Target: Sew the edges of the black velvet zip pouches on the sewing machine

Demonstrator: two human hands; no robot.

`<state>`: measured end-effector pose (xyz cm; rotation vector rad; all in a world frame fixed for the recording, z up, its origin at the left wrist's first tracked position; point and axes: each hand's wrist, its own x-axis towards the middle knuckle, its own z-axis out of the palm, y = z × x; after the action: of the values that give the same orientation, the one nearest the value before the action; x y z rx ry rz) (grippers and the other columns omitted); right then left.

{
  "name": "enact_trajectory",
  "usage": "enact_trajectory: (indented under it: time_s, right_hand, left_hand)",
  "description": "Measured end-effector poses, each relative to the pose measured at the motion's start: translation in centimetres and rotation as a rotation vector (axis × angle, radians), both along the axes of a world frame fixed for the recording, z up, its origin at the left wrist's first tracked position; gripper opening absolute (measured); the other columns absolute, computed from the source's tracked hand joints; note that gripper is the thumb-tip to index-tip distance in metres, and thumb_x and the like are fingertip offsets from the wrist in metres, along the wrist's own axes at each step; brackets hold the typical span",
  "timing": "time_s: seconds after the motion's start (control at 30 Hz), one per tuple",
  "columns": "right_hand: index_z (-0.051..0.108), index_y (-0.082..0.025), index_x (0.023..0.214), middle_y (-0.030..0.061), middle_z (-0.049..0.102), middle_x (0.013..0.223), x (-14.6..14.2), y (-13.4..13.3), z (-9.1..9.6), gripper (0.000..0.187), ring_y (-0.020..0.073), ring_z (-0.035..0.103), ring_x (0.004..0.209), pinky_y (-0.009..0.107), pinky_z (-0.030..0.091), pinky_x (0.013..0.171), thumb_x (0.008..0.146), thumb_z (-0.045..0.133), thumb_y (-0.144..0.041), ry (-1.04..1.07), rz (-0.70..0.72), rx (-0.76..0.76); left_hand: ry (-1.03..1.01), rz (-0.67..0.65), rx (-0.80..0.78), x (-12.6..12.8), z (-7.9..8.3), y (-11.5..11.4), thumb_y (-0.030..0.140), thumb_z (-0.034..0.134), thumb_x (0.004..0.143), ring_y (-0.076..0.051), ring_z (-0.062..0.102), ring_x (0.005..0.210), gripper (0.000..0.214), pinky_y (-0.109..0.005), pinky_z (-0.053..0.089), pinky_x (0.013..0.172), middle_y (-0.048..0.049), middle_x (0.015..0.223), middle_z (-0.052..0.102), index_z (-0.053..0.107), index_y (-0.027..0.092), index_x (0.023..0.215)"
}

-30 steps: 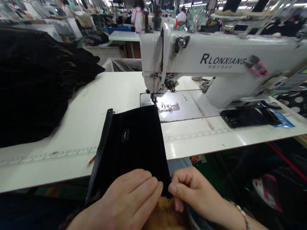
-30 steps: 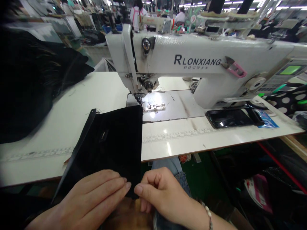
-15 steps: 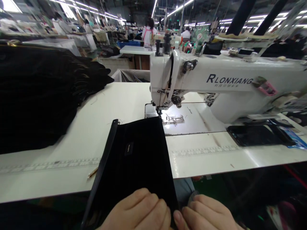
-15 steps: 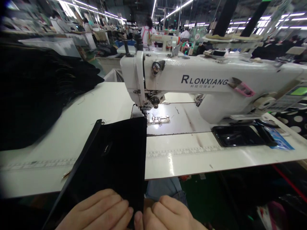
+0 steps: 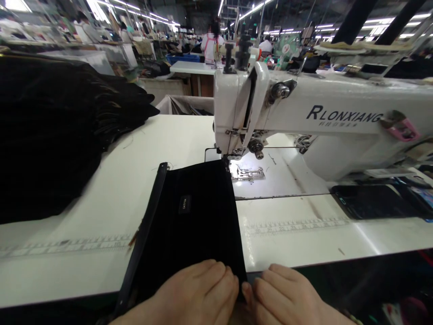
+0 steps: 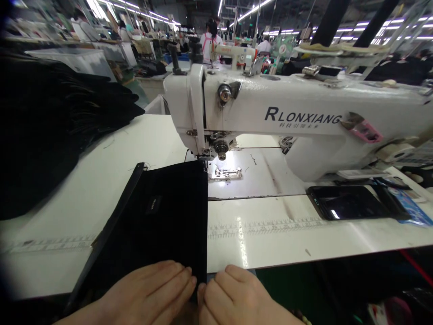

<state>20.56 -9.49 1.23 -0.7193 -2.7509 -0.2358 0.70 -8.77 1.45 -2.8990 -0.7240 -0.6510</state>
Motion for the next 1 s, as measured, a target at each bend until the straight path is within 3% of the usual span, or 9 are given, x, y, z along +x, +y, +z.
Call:
enact_trajectory:
  time_s: [0.13, 0.3, 0.57, 0.83, 1.0]
  right_hand:
    - [0.053, -0.016, 0.068, 0.0002, 0.051, 0.059, -0.3, 1.7, -0.2, 0.026, 0.0139, 0.045, 0.053, 0.030, 0.036, 0.053, 0.083, 0.037, -0.002, -0.025, 0.025, -0.068]
    - [0.055, -0.015, 0.074, 0.0030, 0.056, 0.065, -0.5, 3.8, 0.2, 0.014, 0.0163, 0.047, 0.058, 0.031, 0.037, 0.055, 0.081, 0.045, -0.008, -0.118, 0.032, -0.144]
    - [0.054, -0.014, 0.079, 0.0031, 0.055, 0.070, -0.8, 8.0, 1.1, 0.006, 0.0156, 0.045, 0.060, 0.030, 0.035, 0.057, 0.077, 0.050, -0.010, -0.203, 0.108, -0.333]
    - [0.055, -0.013, 0.077, 0.0024, 0.053, 0.067, -0.9, 11.1, 0.1, 0.010, 0.0156, 0.042, 0.057, 0.031, 0.031, 0.050, 0.079, 0.046, -0.009, -0.181, 0.144, -0.261]
    - [0.054, -0.013, 0.073, 0.0020, 0.051, 0.064, -0.6, 12.3, -1.1, 0.018, 0.0145, 0.040, 0.055, 0.030, 0.028, 0.050, 0.084, 0.041, -0.009, -0.071, 0.094, -0.143]
  left_hand:
    - [0.053, -0.025, -0.039, -0.1, 0.3, 1.5, -0.002, 0.034, 0.083, -0.017, 0.058, 0.069, 0.033, -0.030, 0.049, 0.065, -0.0039, 0.077, 0.066, 0.064, 0.011, 0.080]
    - [0.037, -0.087, -0.020, -0.3, 0.2, 3.6, 0.000, 0.018, 0.087, -0.019, 0.059, 0.075, 0.048, -0.030, 0.050, 0.069, -0.0074, 0.081, 0.066, 0.065, 0.009, 0.082]
    - [0.008, -0.168, -0.026, -0.8, -1.2, 7.4, 0.008, 0.021, 0.089, -0.019, 0.058, 0.077, 0.042, -0.031, 0.052, 0.071, -0.0090, 0.084, 0.065, 0.063, 0.006, 0.087]
    - [-0.021, -0.175, 0.066, -1.0, -1.0, 10.7, 0.003, 0.024, 0.089, -0.017, 0.058, 0.068, 0.041, -0.028, 0.052, 0.066, -0.0074, 0.075, 0.065, 0.064, 0.006, 0.079]
    - [-0.005, -0.186, 0.101, -1.2, -1.6, 12.7, 0.004, 0.025, 0.089, -0.016, 0.058, 0.066, 0.039, -0.028, 0.052, 0.064, -0.0069, 0.073, 0.065, 0.063, 0.007, 0.079]
